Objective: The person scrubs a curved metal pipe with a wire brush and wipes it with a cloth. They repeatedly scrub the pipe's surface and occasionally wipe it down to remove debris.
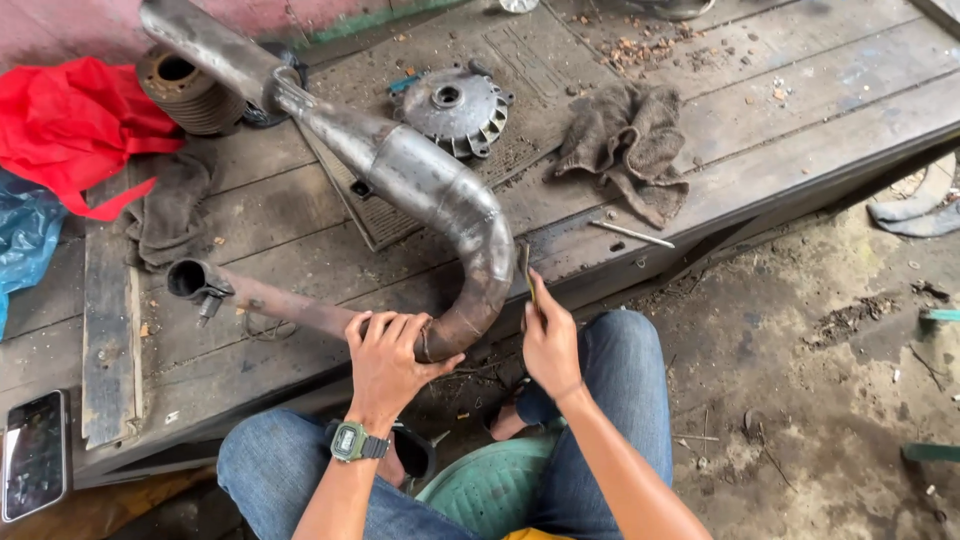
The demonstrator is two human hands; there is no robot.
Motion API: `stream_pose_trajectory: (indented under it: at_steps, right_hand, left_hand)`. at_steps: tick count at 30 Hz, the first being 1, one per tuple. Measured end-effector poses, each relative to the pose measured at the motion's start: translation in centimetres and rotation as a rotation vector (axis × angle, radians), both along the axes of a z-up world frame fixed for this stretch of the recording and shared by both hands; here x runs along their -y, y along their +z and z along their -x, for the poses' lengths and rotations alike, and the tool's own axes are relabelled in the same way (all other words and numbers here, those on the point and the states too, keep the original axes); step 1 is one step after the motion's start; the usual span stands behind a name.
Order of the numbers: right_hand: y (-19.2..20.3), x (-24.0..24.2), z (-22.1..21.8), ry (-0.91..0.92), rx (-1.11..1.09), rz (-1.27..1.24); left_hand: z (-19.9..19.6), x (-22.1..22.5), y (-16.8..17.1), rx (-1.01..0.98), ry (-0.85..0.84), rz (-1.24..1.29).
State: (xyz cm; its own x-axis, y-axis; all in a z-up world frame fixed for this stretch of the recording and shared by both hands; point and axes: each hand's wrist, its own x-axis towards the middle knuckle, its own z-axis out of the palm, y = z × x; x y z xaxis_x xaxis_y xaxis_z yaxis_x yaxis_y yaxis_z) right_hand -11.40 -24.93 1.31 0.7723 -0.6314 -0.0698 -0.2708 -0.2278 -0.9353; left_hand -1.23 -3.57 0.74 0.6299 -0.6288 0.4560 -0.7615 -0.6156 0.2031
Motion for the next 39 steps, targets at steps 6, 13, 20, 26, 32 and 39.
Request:
stream_pose_trajectory:
  at_steps: [6, 13, 20, 26, 32, 39]
  right_hand:
    - [2.2, -0.9, 1.2, 0.027, -0.006, -0.007]
    - [6.1, -0.7, -0.1, 0.066, 0.004, -0.011]
    - [5.8, -0.1, 0.4, 0.09, 0.026, -0.021]
    - [5.6, -1.2, 1.8, 0.118, -0.017, 0.043]
    - [3.2, -0.2, -0.2, 0.075, 0.108, 0.167]
    - [3.9, 1.0, 1.9, 0.223, -0.232, 0.704]
  left_hand:
    - [-0.2, -0.1, 0.0, -0.016, -0.002, -0.005]
    - [-0.1, -0.1, 0.0, -0.04, -0.002, -0.035]
    - [0.0, -0.3, -0.3, -0.037, -0.013, -0.056]
    - [-0.4, 0.0, 0.0, -0.052, 0.009, -0.044]
    - [-0.1, -0.2, 0.1, -0.035, -0.021, -0.03]
    - [-0.2, 0.1, 0.2, 0.007, 0.004, 0.01]
